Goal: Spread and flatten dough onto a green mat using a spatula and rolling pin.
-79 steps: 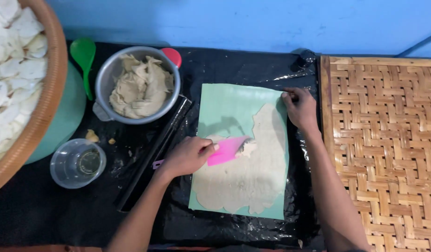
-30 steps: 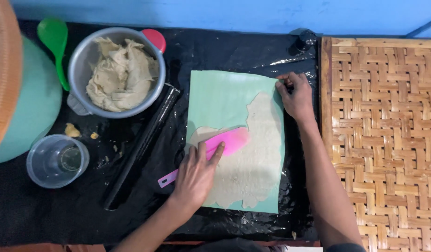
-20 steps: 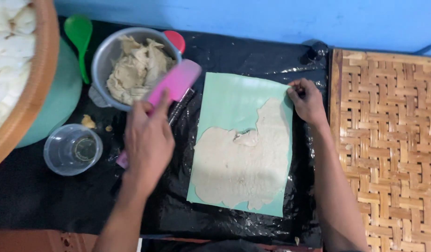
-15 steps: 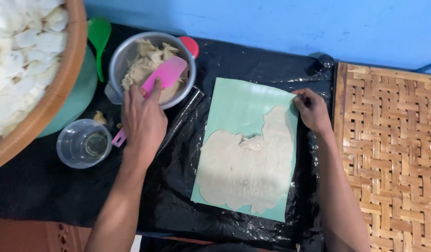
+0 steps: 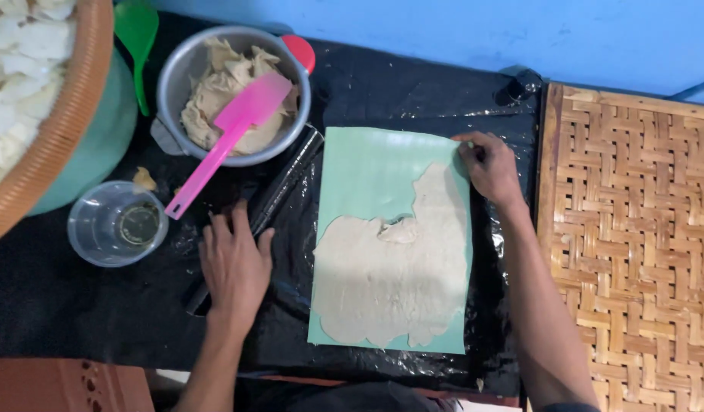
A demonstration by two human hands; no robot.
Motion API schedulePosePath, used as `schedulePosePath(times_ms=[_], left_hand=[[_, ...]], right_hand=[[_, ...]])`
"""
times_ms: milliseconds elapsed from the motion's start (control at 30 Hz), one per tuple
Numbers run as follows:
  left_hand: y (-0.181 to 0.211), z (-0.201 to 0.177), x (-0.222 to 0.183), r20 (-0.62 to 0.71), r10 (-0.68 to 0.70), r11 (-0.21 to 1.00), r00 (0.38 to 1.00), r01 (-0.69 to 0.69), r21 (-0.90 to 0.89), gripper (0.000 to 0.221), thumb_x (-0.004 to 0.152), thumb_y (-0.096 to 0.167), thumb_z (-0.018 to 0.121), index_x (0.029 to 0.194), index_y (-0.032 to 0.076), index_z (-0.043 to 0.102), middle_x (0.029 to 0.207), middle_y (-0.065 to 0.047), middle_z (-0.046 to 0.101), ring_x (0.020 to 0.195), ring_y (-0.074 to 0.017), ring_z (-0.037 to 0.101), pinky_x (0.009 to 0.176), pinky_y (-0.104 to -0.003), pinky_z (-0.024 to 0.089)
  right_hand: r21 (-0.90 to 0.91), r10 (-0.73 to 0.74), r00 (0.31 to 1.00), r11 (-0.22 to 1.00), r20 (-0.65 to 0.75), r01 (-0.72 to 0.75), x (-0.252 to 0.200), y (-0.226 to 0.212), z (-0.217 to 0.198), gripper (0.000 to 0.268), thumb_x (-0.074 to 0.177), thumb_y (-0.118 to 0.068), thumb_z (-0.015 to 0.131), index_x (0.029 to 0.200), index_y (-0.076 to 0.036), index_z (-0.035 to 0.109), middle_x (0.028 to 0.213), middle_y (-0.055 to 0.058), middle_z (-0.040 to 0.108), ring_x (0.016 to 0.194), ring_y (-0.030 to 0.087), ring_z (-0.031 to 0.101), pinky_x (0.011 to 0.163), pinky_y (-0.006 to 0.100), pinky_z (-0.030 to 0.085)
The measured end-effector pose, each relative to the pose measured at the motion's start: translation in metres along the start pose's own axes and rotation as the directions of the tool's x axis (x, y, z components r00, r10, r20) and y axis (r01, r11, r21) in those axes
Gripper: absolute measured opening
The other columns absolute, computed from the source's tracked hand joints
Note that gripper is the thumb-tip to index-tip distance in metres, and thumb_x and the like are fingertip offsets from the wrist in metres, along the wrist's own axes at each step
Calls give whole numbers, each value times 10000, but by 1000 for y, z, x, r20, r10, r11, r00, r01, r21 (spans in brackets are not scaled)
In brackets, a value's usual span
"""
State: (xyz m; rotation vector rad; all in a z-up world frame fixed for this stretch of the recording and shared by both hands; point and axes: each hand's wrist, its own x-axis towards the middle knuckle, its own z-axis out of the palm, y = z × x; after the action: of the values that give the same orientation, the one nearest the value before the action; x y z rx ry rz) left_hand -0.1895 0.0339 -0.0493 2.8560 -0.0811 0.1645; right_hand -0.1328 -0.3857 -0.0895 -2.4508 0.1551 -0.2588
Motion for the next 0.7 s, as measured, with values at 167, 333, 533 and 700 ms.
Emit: schedulePosePath(times_ms=[167,333,533,700], left_hand=[[4,-15,-20,93,31,998,995,-25,-61,558,912,248,726,1373,-13,549,1146,-236,606,1087,-392,601,916,-506,493],[30,-13,-37,158,168,971,973,-136,-197,589,900,267,715,1395,4,534,1175,-228,615,1084,-355,604,898,-499,489],[63,32,-37,-56,491,850,869,-492,-187,531,898,96,691,1413,45,573,1216,-163,634,1145,-305,595,1002,-490,460],[90,36,-29,57,560,808,827,-529,-259,627,812,-34,645,1430,43,574,1205,-164,628,1123,-322,586,1022,-486,434]], right_hand=[[-40,16,1000,999,-20,-17,-5,1,10,204,989,-82,677,1166,-88,779,964,110,687,793,179,667,722,323,539],[-11,88,995,996,-49,-89,-17,-12,5,219,992,-101,689,1195,-95,772,990,98,719,806,167,677,736,329,549],[31,29,989,999,-144,-25,-57,-50,-25,342,1091,-235,616,1382,-62,655,1217,167,699,1028,224,690,890,369,584],[-288,-263,964,926,-35,242,-116,-85,-16,411,1117,-304,521,1414,-34,609,1482,253,544,1354,393,576,1082,513,541]])
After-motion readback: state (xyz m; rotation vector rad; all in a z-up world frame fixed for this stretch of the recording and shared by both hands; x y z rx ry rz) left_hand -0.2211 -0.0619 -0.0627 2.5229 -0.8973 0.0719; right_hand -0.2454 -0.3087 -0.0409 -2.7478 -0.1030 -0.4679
